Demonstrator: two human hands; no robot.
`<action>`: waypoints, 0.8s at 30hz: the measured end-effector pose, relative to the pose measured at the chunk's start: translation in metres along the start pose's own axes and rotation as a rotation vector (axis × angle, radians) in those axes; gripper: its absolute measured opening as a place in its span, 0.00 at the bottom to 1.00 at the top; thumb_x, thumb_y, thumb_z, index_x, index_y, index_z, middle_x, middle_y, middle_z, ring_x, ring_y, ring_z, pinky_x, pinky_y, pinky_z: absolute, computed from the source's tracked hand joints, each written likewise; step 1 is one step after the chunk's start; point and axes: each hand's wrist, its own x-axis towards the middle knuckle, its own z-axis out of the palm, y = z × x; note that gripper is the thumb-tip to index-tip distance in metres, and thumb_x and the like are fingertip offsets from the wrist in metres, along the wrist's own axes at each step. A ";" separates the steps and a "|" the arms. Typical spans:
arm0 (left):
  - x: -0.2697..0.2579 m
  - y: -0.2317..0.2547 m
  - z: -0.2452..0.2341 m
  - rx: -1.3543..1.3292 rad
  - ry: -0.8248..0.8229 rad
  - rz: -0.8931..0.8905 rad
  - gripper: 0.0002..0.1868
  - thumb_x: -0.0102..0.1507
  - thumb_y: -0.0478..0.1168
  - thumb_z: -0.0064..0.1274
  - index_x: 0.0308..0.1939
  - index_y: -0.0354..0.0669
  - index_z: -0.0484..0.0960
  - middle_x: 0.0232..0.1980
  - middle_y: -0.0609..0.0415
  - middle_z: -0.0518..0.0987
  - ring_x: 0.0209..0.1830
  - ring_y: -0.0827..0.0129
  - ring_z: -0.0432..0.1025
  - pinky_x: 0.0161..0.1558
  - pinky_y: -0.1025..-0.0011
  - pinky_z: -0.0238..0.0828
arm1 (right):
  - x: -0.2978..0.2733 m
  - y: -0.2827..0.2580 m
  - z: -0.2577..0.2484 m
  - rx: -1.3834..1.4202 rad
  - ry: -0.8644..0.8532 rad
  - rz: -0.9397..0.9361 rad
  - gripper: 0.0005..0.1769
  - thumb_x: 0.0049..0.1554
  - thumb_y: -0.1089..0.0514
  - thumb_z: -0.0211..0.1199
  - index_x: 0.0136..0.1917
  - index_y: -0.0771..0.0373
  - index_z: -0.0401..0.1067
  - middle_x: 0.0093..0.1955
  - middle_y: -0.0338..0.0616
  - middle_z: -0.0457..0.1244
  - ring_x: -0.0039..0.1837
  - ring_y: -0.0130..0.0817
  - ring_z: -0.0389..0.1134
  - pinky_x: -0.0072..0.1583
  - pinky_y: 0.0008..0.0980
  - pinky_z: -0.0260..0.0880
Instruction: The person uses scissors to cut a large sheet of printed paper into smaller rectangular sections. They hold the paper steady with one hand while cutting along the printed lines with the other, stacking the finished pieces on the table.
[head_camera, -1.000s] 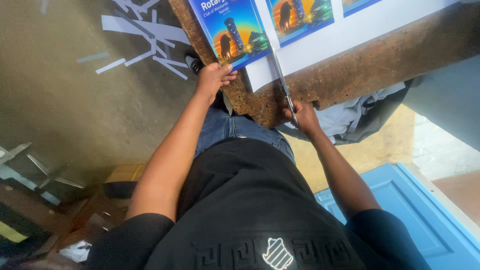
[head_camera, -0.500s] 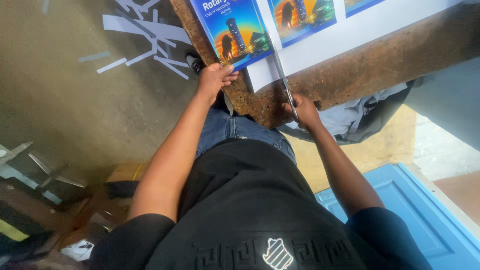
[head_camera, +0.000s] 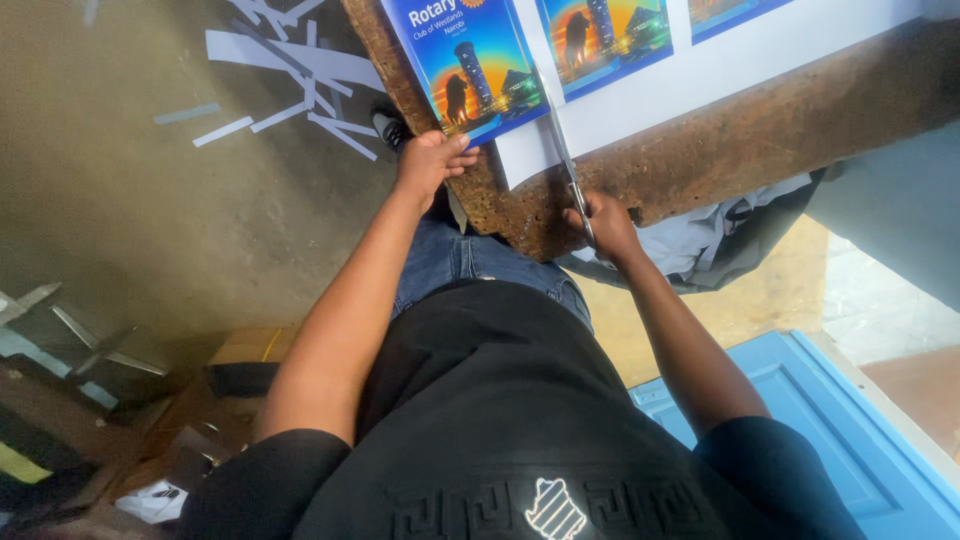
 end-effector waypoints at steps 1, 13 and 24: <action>0.002 -0.001 -0.001 -0.001 0.001 0.000 0.11 0.64 0.49 0.62 0.39 0.51 0.78 0.44 0.49 0.88 0.43 0.68 0.84 0.40 0.80 0.79 | 0.003 -0.003 -0.001 -0.001 -0.001 0.000 0.18 0.53 0.46 0.77 0.40 0.60 0.75 0.32 0.50 0.67 0.40 0.40 0.70 0.46 0.35 0.67; 0.003 -0.003 -0.002 -0.018 -0.009 0.000 0.11 0.64 0.49 0.63 0.39 0.51 0.77 0.43 0.50 0.88 0.42 0.69 0.84 0.40 0.80 0.79 | 0.024 -0.017 -0.002 0.005 0.039 -0.099 0.17 0.56 0.47 0.76 0.42 0.61 0.75 0.33 0.48 0.66 0.40 0.42 0.69 0.45 0.35 0.68; 0.000 0.001 -0.003 -0.018 -0.020 0.003 0.12 0.64 0.48 0.63 0.39 0.50 0.77 0.44 0.49 0.88 0.43 0.68 0.84 0.40 0.79 0.80 | 0.008 -0.061 -0.008 -0.009 0.048 -0.105 0.18 0.56 0.46 0.76 0.42 0.61 0.75 0.34 0.51 0.66 0.41 0.43 0.70 0.45 0.39 0.68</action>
